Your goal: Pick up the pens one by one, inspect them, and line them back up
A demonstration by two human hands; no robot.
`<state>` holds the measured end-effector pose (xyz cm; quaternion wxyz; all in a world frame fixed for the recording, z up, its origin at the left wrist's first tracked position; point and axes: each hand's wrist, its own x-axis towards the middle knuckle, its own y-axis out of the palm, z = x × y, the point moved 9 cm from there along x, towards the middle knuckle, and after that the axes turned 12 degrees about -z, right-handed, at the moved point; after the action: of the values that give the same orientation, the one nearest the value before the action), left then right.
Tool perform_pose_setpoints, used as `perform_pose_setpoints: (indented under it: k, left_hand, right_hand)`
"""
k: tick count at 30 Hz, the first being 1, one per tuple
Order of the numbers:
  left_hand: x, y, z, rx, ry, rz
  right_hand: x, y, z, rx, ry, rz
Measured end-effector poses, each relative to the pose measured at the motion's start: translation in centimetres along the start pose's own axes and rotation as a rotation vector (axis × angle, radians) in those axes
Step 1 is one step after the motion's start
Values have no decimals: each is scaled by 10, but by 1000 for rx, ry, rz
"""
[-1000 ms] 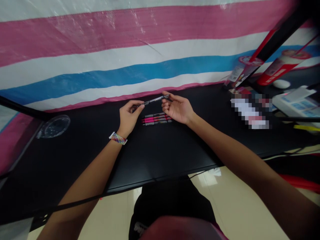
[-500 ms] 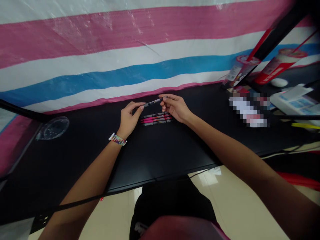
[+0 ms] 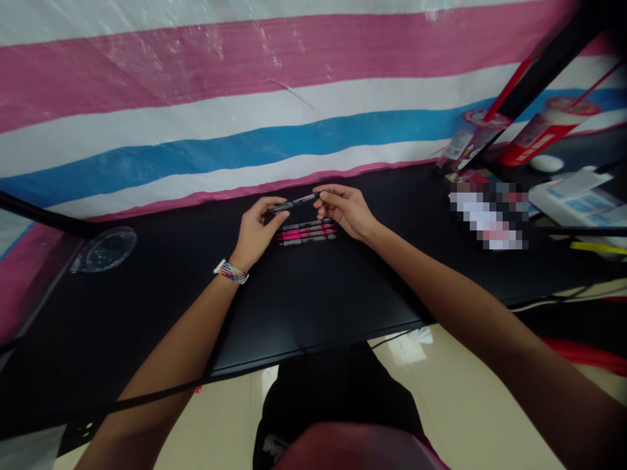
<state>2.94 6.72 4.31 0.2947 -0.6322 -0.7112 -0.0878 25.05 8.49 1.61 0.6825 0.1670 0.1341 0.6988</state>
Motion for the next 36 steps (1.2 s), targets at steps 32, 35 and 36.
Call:
perform_pose_setpoints:
  k: [32,35,36]
  left_hand:
    - [-2,-4,-3,72,34,-71]
    - [-2,-6,-2,56,31,-82]
    - [-2,-6,-3,63,34,-82]
  right_hand:
    - [-3,0,-16,174,306,-72]
    - [-3,4,-10,135,210,-22]
    - [-3,4,-8,121,172,-17]
